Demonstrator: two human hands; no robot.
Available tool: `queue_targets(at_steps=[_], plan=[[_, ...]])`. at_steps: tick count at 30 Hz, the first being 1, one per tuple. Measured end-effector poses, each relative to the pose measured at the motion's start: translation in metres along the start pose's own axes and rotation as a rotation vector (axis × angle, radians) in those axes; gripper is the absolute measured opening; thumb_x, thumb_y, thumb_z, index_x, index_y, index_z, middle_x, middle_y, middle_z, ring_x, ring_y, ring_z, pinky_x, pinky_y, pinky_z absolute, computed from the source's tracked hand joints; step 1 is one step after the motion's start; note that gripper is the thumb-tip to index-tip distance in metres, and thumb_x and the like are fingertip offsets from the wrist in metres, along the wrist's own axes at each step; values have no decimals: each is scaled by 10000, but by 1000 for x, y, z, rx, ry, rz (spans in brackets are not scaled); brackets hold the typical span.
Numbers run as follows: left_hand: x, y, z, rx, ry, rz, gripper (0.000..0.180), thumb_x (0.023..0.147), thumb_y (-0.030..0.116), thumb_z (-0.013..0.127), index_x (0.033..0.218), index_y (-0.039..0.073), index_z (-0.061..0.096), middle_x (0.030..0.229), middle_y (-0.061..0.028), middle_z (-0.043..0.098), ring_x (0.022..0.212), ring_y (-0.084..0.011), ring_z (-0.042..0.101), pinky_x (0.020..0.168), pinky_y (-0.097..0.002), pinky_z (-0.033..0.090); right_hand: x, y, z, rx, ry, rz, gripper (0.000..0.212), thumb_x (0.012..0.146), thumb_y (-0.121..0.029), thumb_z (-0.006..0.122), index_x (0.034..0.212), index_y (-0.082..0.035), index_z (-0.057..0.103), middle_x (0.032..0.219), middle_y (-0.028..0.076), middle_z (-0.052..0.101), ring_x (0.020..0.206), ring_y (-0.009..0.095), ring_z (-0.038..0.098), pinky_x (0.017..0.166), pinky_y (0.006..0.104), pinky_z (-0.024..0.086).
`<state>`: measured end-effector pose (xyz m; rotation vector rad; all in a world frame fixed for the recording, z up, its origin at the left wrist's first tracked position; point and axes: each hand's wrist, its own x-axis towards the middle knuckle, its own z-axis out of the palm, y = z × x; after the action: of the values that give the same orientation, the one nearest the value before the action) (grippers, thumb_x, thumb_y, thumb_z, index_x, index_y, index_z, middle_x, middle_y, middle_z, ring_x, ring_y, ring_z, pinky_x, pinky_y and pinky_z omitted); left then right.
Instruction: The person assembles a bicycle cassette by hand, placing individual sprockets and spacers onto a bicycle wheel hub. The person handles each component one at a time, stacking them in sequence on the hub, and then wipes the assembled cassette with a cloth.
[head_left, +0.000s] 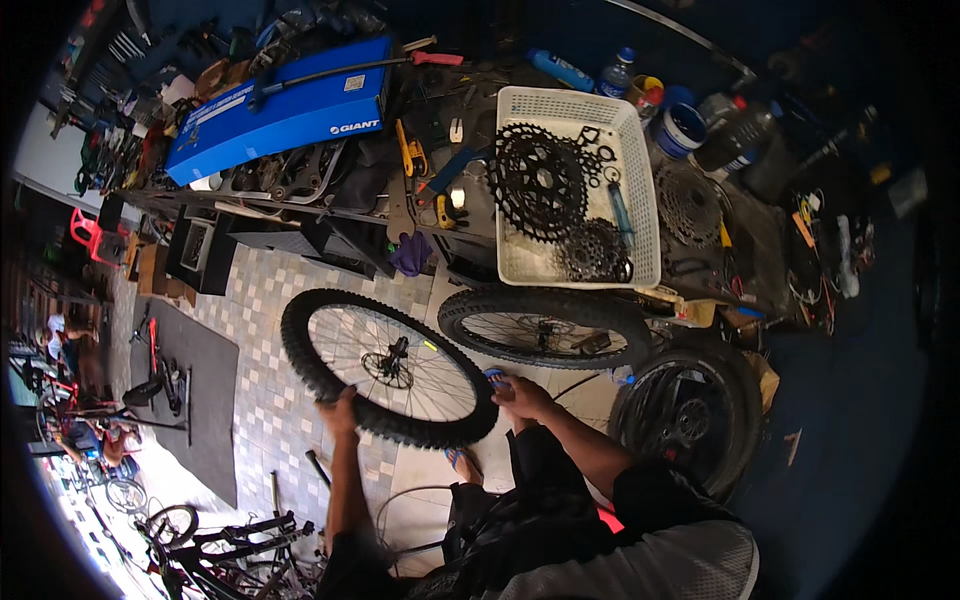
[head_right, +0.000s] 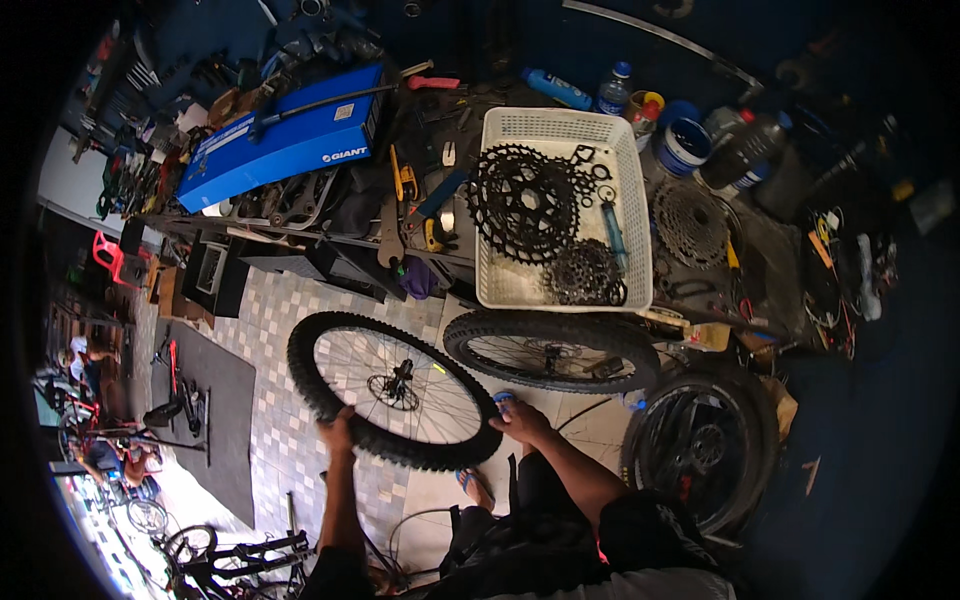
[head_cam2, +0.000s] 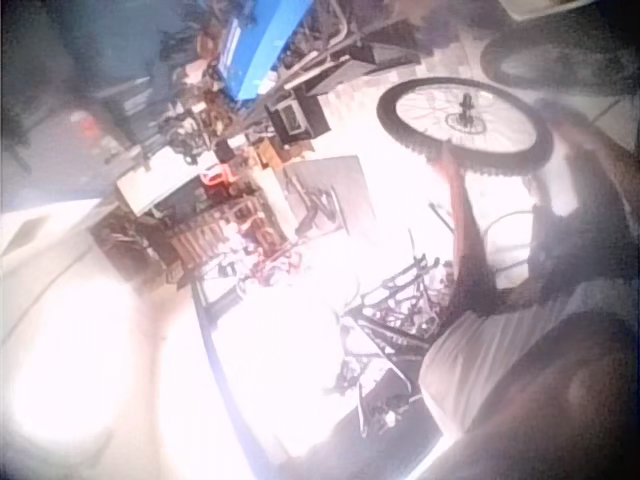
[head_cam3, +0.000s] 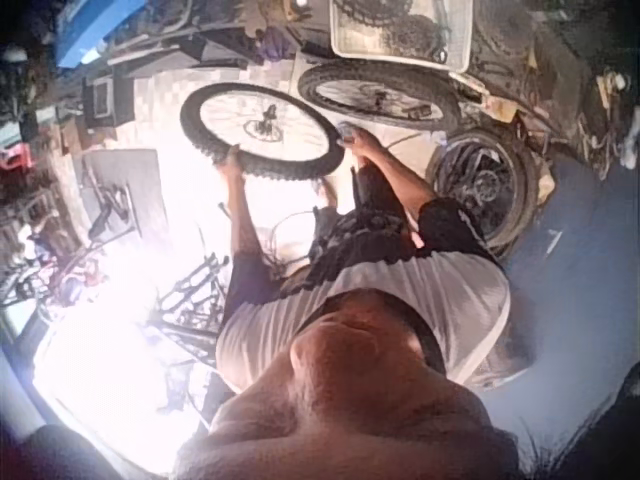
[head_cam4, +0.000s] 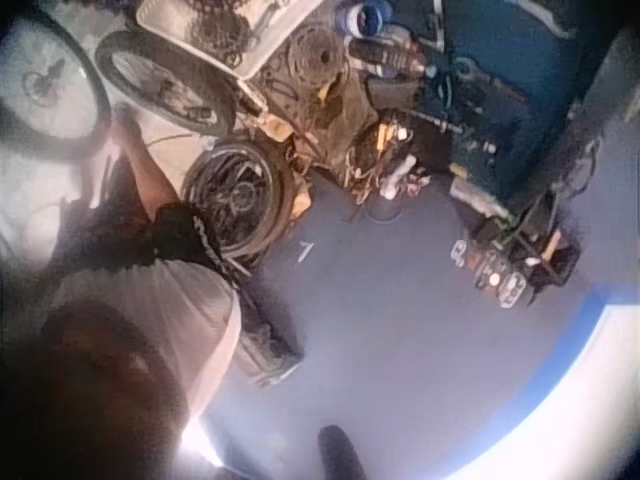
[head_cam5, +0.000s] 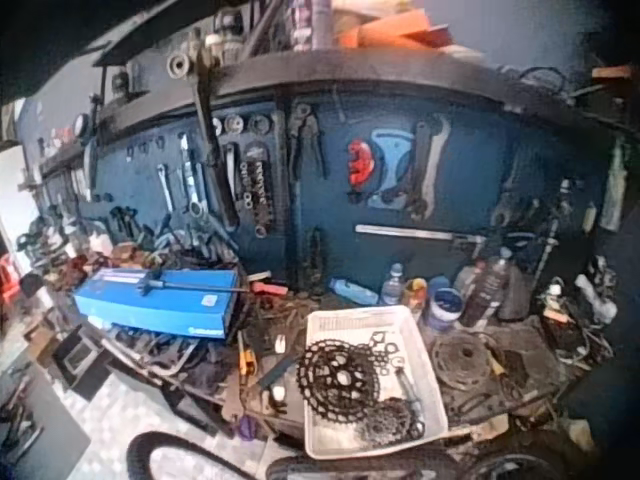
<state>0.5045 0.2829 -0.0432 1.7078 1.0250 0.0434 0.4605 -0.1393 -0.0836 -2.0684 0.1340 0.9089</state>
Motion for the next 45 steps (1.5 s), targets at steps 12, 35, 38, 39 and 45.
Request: queue_targets(at_steps=[12,35,38,39,45], plan=[[-165,66,-370,-292,-291,70,386,815,241,767,1104,44,606,864,-58,662,734,-212,666,677,-363,573,-77,24,153,1430,-98,525,904,843,-741,663,1543,-207,456,1378,98,613,1164,249,616,960,425,522],[-126,-137,-105,-194,-417,-137,717,857,708,697,1045,16,698,871,-57,664,752,-198,632,686,-378,543,-368,167,127,1072,1328,412,951,863,-696,690,1349,115,590,1387,186,599,1262,281,544,1109,390,380],[-131,-123,-71,-129,-413,-134,705,873,698,686,1048,15,700,859,-53,664,741,-192,621,680,-374,540,-369,195,122,1036,1392,393,874,916,-645,657,1375,95,582,1455,188,574,1343,315,510,1163,380,329],[-133,-117,-62,-137,-422,-115,707,866,704,690,1045,20,703,861,-54,663,738,-190,611,680,-372,536,-367,202,118,1048,1379,421,870,919,-642,656,1376,95,581,1454,190,575,1341,317,512,1163,382,329],[-138,-87,-37,-33,-403,-55,790,828,745,699,1117,10,710,902,-65,675,761,-204,623,715,-388,549,-340,218,97,1026,1413,366,1002,857,-716,673,1429,92,527,1506,227,519,1378,353,486,1170,403,329]])
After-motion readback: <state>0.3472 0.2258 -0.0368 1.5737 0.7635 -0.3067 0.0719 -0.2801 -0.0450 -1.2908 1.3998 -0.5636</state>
